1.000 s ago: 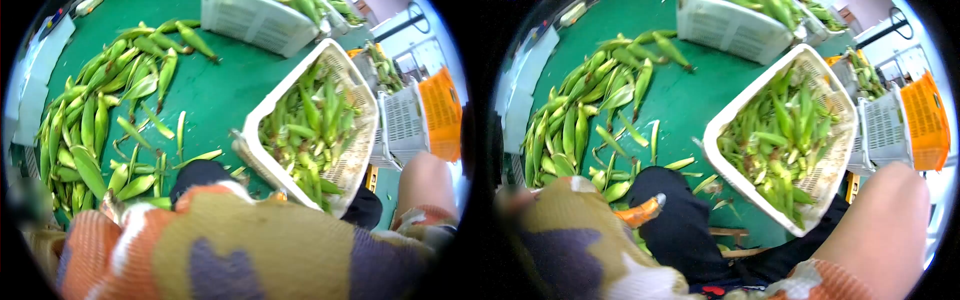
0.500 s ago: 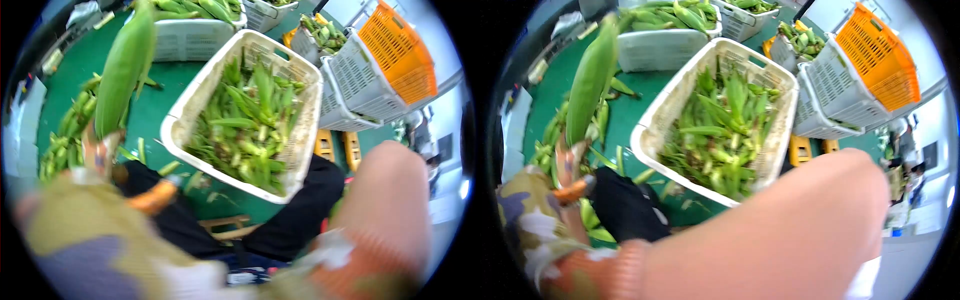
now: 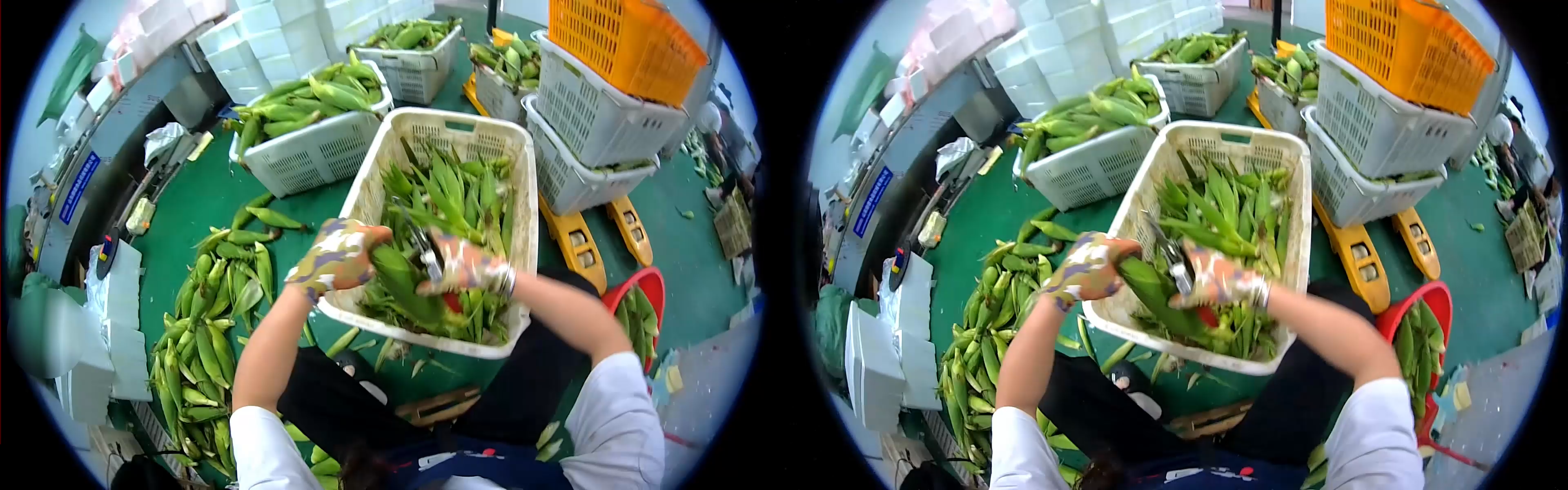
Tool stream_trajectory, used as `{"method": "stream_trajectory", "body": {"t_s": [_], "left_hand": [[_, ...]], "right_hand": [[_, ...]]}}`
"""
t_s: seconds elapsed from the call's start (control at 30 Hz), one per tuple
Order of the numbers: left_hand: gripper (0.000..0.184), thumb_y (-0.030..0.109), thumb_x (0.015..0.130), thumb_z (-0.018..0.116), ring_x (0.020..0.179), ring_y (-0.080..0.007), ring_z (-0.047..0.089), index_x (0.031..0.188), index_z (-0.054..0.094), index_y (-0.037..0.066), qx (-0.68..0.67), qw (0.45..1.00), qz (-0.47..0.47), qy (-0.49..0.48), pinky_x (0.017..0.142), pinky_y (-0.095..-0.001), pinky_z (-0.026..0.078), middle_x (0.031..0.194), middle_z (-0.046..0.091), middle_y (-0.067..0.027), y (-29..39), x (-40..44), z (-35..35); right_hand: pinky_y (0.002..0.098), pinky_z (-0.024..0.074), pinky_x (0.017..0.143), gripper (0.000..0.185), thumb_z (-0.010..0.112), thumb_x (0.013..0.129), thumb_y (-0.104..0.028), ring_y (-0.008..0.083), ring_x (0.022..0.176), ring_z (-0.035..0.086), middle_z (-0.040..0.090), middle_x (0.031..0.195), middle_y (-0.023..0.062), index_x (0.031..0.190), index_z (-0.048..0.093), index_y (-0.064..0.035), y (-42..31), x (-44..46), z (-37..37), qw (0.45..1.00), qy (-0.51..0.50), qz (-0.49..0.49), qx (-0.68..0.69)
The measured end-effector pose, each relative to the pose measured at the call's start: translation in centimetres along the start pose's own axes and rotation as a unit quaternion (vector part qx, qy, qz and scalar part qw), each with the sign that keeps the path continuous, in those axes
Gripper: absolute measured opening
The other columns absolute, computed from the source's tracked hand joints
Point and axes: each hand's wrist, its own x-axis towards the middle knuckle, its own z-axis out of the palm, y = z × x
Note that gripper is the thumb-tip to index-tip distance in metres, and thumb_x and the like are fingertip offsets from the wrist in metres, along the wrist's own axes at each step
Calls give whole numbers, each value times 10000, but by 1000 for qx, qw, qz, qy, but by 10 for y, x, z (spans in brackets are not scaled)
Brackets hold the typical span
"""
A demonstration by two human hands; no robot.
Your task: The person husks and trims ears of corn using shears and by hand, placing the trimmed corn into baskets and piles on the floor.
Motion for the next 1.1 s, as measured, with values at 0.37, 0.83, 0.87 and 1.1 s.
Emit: {"method": "stream_trajectory", "body": {"t_s": [0.37,0.83,0.87,1.1], "left_hand": [[588,148,769,617,1024,-205,499,1265,341,-4,-431,866,21,252,884,-307,407,1160,481,-129,-35,65,82],[503,163,868,541,1152,-221,419,1276,324,-35,-470,876,-60,88,957,-301,338,1267,406,-161,-21,49,146],[494,172,878,525,1153,-208,413,1281,323,-30,-476,871,-68,98,951,-296,335,1266,416,-153,-15,47,142],[463,113,798,534,1077,-345,468,1213,407,-52,-481,854,-38,197,914,-347,370,1120,515,-230,-25,67,179]], "right_hand": [[358,438,827,799,770,567,-314,328,928,545,552,1030,196,1193,389,4,40,18,32,965,198,116,124],[315,471,690,405,689,692,-185,209,727,578,607,806,112,1009,506,-9,26,22,-39,965,207,85,134],[311,455,687,437,700,685,-219,205,723,552,587,816,112,1012,496,-14,26,21,-39,974,185,108,76],[363,451,694,480,665,675,-229,326,763,561,584,842,171,1049,487,16,30,20,-29,971,213,105,-16]]}}
